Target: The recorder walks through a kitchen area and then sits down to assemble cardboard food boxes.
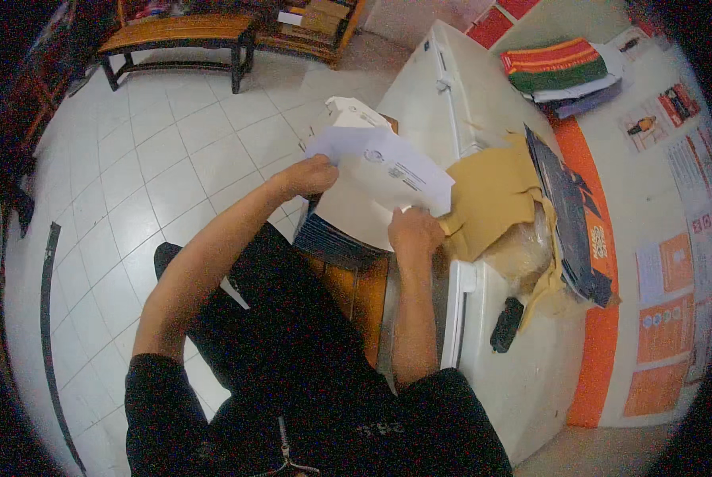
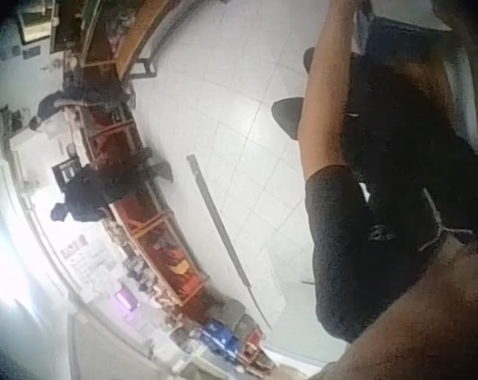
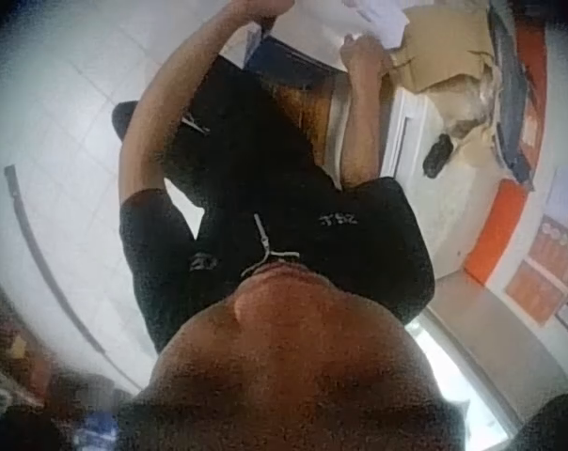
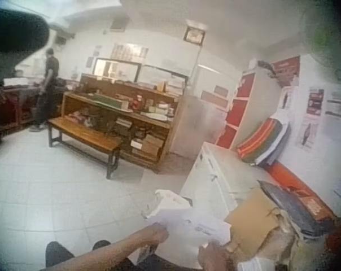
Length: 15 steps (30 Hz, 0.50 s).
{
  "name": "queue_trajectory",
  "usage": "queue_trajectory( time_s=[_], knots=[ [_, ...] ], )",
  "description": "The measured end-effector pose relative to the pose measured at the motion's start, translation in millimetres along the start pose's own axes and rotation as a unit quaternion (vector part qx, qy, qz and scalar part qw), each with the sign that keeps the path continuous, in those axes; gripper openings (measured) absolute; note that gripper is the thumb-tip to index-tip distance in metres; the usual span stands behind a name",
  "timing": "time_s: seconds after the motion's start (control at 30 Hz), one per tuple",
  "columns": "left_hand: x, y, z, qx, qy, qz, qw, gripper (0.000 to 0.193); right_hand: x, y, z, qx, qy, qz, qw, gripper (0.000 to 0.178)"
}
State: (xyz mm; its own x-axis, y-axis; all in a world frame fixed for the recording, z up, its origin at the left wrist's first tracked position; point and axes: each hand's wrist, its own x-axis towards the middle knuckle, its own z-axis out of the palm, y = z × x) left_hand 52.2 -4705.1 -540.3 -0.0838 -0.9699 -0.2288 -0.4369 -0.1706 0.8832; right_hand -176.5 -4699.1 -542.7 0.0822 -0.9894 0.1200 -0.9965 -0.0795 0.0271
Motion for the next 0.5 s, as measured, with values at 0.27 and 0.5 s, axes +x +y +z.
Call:
queue_trajectory(
  time_s=[0.27, 0.5],
  knots=[
    [49, -65, 8, 0.270, 0.160, 0.059, 0.947, 0.035, 25, -111, -3, 0.202, -0.058, -0.146, 0.967, 0.046],
    [36, -56, -7, 0.335, 0.107, 0.015, 0.936, 0.030, 29, -125, 14, 0.153, -0.063, -0.167, 0.972, 0.030]
  ],
)
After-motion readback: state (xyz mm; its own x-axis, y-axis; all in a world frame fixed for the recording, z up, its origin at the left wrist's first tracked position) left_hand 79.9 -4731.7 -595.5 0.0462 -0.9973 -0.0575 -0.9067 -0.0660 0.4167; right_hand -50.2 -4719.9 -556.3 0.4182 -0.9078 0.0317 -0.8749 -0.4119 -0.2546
